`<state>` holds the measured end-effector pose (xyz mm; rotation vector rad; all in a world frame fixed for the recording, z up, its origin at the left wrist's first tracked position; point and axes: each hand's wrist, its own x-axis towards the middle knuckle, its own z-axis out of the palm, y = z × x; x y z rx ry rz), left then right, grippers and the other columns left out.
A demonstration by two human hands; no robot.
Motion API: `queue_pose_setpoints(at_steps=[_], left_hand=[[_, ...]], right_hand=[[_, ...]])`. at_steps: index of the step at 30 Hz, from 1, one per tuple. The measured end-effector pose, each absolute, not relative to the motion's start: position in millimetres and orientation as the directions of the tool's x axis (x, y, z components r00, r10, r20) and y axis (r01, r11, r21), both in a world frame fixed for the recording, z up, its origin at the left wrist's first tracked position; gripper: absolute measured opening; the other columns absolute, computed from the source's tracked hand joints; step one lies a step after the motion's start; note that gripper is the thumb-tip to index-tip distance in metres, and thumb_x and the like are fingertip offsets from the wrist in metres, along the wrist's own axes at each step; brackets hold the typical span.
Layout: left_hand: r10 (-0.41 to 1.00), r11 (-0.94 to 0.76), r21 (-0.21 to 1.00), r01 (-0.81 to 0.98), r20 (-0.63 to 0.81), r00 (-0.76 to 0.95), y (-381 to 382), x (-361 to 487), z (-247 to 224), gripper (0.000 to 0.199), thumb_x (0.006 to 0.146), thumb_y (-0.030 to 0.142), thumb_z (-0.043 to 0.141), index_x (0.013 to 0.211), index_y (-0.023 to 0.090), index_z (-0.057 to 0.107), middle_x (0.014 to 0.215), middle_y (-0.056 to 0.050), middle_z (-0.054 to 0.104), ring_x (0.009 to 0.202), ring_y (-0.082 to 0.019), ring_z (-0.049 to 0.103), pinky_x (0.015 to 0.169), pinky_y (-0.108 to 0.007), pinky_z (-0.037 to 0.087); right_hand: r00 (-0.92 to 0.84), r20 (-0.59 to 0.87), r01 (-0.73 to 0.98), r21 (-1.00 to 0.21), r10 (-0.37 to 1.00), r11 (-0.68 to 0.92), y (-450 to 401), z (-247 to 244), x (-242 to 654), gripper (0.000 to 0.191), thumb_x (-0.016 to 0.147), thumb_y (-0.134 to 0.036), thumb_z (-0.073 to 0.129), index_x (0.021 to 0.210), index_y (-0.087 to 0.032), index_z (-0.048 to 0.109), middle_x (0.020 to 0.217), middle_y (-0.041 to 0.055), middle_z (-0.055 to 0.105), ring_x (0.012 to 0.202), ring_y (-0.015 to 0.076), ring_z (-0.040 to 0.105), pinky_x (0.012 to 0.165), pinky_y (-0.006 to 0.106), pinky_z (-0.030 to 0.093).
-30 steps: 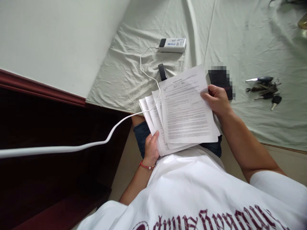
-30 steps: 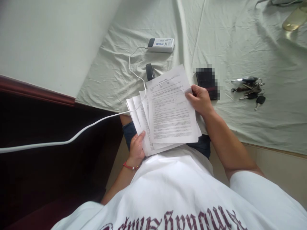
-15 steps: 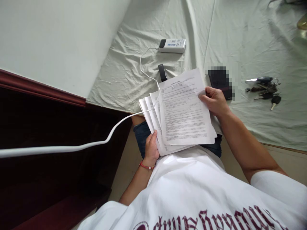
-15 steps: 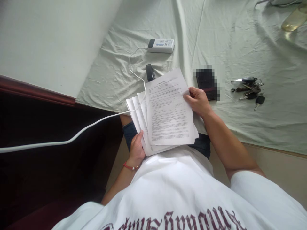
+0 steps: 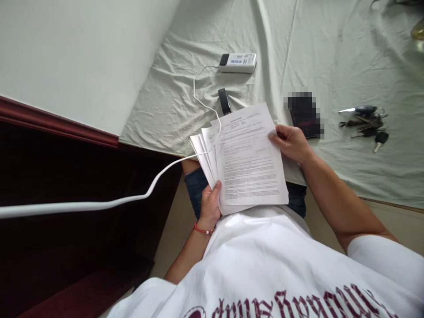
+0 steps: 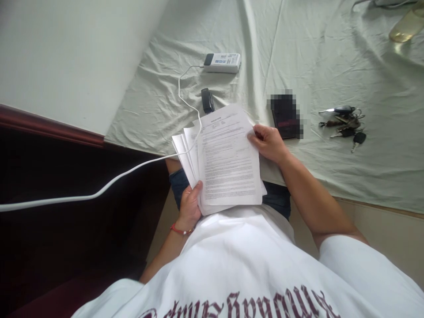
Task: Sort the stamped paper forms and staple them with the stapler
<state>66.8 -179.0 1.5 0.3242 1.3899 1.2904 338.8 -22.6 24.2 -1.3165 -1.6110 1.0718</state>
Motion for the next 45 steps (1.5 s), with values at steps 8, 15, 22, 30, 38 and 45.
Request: queue_pose_setpoints(at_steps=[8, 15, 22, 30, 38, 45], left_hand=[[0.784, 0.349, 0.793, -0.500, -0.539, -0.308, -178.0, 68.7, 3.9, 0.050, 0.060, 0.045, 0.097, 0.095, 0.014, 0.078, 0.101, -0.013, 0.083, 0.116, -0.036, 0.073, 0.109, -0.048, 0.054], [0.787, 0.353, 0.807, -0.474, -0.530, -0.317, -178.0, 68.2, 5.1, 0.049, 0.061, 0.047, 0.096, 0.093, 0.014, 0.077, 0.101, -0.014, 0.082, 0.124, -0.039, 0.069, 0.111, -0.051, 0.052], [0.788, 0.392, 0.786, -0.478, -0.555, -0.267, -180.6, 68.0, 4.4, 0.052, 0.060, 0.046, 0.097, 0.096, 0.013, 0.079, 0.096, -0.013, 0.082, 0.113, -0.036, 0.074, 0.106, -0.048, 0.056], [0.797, 0.388, 0.764, -0.515, -0.559, -0.229, -181.8, 69.9, 0.5, 0.050, 0.069, 0.051, 0.092, 0.100, 0.013, 0.079, 0.102, -0.013, 0.082, 0.117, -0.034, 0.074, 0.108, -0.044, 0.055], [0.806, 0.420, 0.720, -0.552, -0.576, -0.138, -176.0, 69.1, 3.1, 0.057, 0.072, 0.041, 0.093, 0.118, 0.015, 0.072, 0.116, -0.014, 0.080, 0.124, -0.035, 0.070, 0.116, -0.049, 0.049], [0.785, 0.487, 0.679, -0.549, -0.616, -0.065, -169.0, 71.1, 5.5, 0.060, 0.064, 0.034, 0.097, 0.115, 0.013, 0.074, 0.111, -0.015, 0.081, 0.116, -0.037, 0.074, 0.111, -0.052, 0.053]], right_hand=[[0.021, 0.104, 0.234, -0.967, 0.994, 0.097, -18.5, 20.0, 340.9, 0.026, 0.084, -0.050, 0.072, 0.089, -0.025, 0.064, 0.064, -0.0033, 0.048, 0.057, 0.0127, 0.040, 0.053, 0.029, 0.031], [0.048, 0.092, 0.197, -0.977, 0.995, 0.081, -19.4, 23.8, 340.0, 0.027, 0.084, -0.051, 0.071, 0.084, -0.025, 0.063, 0.066, -0.0012, 0.052, 0.056, 0.0125, 0.039, 0.053, 0.030, 0.029], [-0.024, 0.079, 0.221, -0.972, 0.997, 0.083, -20.8, 23.1, 337.6, 0.027, 0.083, -0.049, 0.072, 0.079, -0.024, 0.061, 0.065, -0.0015, 0.050, 0.057, 0.0128, 0.039, 0.053, 0.030, 0.027], [-0.086, 0.075, 0.275, -0.957, 0.993, 0.096, -23.0, 22.8, 335.1, 0.025, 0.084, -0.046, 0.068, 0.078, -0.023, 0.060, 0.062, -0.0029, 0.047, 0.057, 0.0121, 0.038, 0.053, 0.029, 0.027], [-0.063, 0.196, 0.524, -0.828, 0.978, 0.200, -24.4, 18.3, 330.9, 0.019, 0.090, -0.038, 0.059, 0.095, -0.021, 0.066, 0.072, -0.0007, 0.061, 0.061, 0.0133, 0.050, 0.063, 0.029, 0.041], [-0.068, 0.080, 0.880, -0.465, 0.995, 0.097, -26.5, 30.6, 325.8, 0.032, 0.101, -0.038, 0.046, 0.098, -0.018, 0.070, 0.091, 0.0130, 0.075, 0.079, 0.0274, 0.067, 0.072, 0.037, 0.043]])
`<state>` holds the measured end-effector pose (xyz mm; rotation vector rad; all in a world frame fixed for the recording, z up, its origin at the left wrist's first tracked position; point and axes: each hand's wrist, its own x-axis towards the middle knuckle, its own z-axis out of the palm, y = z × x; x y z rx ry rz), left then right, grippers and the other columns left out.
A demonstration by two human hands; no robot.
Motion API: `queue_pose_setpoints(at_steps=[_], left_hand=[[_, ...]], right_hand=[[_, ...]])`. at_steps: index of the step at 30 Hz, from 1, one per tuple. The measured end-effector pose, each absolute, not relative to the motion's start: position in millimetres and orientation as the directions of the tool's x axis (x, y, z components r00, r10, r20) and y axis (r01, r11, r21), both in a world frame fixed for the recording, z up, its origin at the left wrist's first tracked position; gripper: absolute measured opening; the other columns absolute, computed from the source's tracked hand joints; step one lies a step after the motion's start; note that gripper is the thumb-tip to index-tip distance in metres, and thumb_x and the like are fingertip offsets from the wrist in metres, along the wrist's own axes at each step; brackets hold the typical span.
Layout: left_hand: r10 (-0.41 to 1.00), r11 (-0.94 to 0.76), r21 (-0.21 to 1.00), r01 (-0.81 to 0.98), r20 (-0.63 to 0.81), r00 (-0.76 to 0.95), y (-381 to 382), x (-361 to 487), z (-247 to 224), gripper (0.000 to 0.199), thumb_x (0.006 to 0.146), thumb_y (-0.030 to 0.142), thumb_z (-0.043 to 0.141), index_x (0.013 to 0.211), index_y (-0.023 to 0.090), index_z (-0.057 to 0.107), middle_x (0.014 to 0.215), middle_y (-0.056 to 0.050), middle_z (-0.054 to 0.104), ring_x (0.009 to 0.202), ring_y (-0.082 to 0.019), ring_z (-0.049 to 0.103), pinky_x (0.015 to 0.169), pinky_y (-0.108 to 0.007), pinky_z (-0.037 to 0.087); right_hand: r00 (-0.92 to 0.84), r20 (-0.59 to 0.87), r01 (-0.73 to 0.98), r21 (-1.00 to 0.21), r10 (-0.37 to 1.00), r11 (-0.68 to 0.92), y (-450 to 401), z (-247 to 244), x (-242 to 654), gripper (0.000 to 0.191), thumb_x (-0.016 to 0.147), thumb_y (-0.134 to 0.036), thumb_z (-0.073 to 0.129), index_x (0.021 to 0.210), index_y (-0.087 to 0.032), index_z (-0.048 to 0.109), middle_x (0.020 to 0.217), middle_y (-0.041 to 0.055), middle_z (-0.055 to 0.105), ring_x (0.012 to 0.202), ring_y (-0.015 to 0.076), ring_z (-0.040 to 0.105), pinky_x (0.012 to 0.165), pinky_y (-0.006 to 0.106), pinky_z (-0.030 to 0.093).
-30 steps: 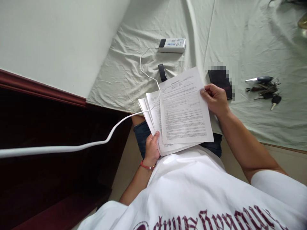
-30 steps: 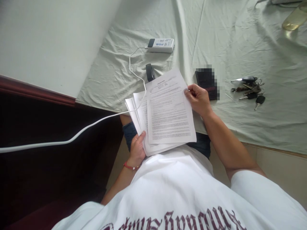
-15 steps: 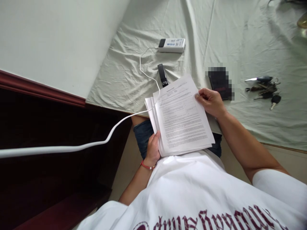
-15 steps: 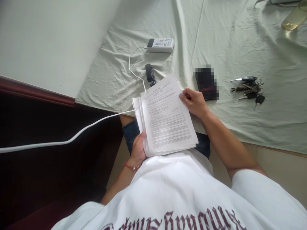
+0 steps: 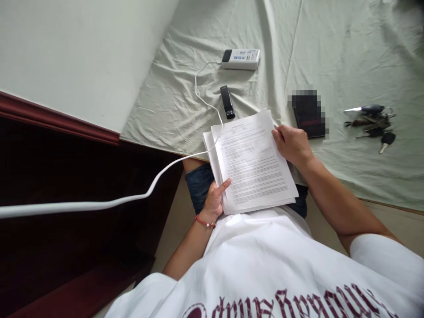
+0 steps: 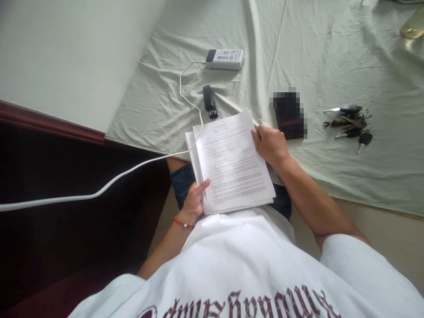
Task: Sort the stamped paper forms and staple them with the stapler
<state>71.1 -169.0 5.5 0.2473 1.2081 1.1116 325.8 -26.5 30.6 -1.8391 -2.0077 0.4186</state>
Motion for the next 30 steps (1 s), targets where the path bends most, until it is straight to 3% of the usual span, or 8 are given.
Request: queue_pose_setpoints(at_steps=[3, 9, 13, 17, 21, 25, 28, 30], left_hand=[[0.784, 0.509, 0.678, -0.530, -0.619, -0.039, -166.9, 71.8, 5.4, 0.058, 0.062, 0.032, 0.098, 0.111, 0.012, 0.075, 0.110, -0.015, 0.081, 0.110, -0.037, 0.076, 0.108, -0.053, 0.055], [0.772, 0.537, 0.657, -0.530, -0.635, -0.005, -161.9, 73.5, 6.4, 0.053, 0.059, 0.030, 0.098, 0.104, 0.012, 0.078, 0.105, -0.015, 0.082, 0.107, -0.037, 0.077, 0.108, -0.053, 0.056], [0.726, 0.610, 0.584, -0.536, -0.683, 0.082, -161.1, 79.5, 16.6, 0.043, 0.064, 0.028, 0.095, 0.100, 0.011, 0.078, 0.101, -0.015, 0.082, 0.110, -0.037, 0.076, 0.109, -0.052, 0.055], [0.667, 0.700, 0.453, -0.552, -0.691, 0.278, -160.3, 90.6, 33.4, 0.038, 0.068, 0.024, 0.090, 0.101, 0.009, 0.077, 0.103, -0.016, 0.082, 0.109, -0.037, 0.076, 0.107, -0.052, 0.056], [0.654, 0.739, 0.420, -0.526, -0.635, 0.411, -158.9, 100.2, 45.6, 0.039, 0.066, 0.024, 0.089, 0.099, 0.010, 0.077, 0.102, -0.016, 0.081, 0.110, -0.037, 0.075, 0.106, -0.050, 0.057], [0.662, 0.750, 0.483, -0.452, -0.561, 0.498, -156.6, 103.2, 46.1, 0.044, 0.066, 0.029, 0.088, 0.104, 0.011, 0.077, 0.104, -0.016, 0.081, 0.107, -0.037, 0.075, 0.101, -0.049, 0.058], [0.748, 0.643, 0.675, -0.360, -0.456, 0.482, -145.7, 97.1, 39.2, 0.045, 0.068, 0.036, 0.089, 0.105, 0.013, 0.079, 0.106, -0.014, 0.081, 0.104, -0.035, 0.076, 0.099, -0.048, 0.057], [0.826, 0.507, 0.823, -0.255, -0.380, 0.416, -132.1, 89.0, 37.2, 0.043, 0.067, 0.040, 0.090, 0.100, 0.013, 0.080, 0.104, -0.013, 0.082, 0.105, -0.034, 0.075, 0.103, -0.048, 0.055]], right_hand=[[-0.191, -0.002, 0.899, -0.403, 0.982, 0.174, -29.8, 33.6, 321.2, 0.037, 0.104, -0.035, 0.039, 0.099, -0.018, 0.071, 0.098, 0.0144, 0.077, 0.085, 0.0297, 0.070, 0.075, 0.039, 0.044], [-0.223, 0.023, 0.850, -0.484, 0.975, 0.206, -31.2, 34.3, 319.4, 0.038, 0.104, -0.034, 0.037, 0.113, -0.018, 0.070, 0.114, 0.0146, 0.077, 0.096, 0.0299, 0.071, 0.080, 0.038, 0.047], [-0.250, -0.054, 0.846, -0.497, 0.967, 0.191, -33.1, 42.2, 325.1, 0.034, 0.101, -0.035, 0.040, 0.105, -0.018, 0.070, 0.107, 0.0150, 0.077, 0.092, 0.0303, 0.070, 0.077, 0.038, 0.047], [-0.207, -0.142, 0.831, -0.548, 0.968, 0.097, -45.8, 56.7, 338.2, 0.031, 0.097, -0.041, 0.049, 0.110, -0.021, 0.069, 0.100, 0.0129, 0.077, 0.088, 0.0311, 0.070, 0.075, 0.039, 0.049], [-0.069, -0.203, 0.763, -0.641, 0.977, -0.079, -72.1, 69.7, 359.2, 0.032, 0.091, -0.047, 0.062, 0.113, -0.025, 0.070, 0.100, 0.0105, 0.078, 0.089, 0.0330, 0.072, 0.076, 0.042, 0.054], [0.015, -0.373, 0.428, -0.836, 0.928, -0.343, -104.3, 77.5, 375.6, 0.041, 0.083, -0.058, 0.074, 0.109, -0.026, 0.072, 0.098, 0.0088, 0.079, 0.084, 0.0328, 0.074, 0.070, 0.045, 0.060], [-0.005, -0.532, 0.056, -0.846, 0.847, -0.531, -116.3, 78.3, 376.5, 0.048, 0.074, -0.058, 0.084, 0.109, -0.026, 0.074, 0.096, 0.0077, 0.081, 0.081, 0.0332, 0.077, 0.070, 0.050, 0.065], [-0.029, -0.511, -0.048, -0.858, 0.859, -0.512, -112.5, 79.5, 371.2, 0.050, 0.067, -0.049, 0.092, 0.108, -0.026, 0.075, 0.103, 0.0067, 0.082, 0.093, 0.0347, 0.078, 0.083, 0.054, 0.066]])
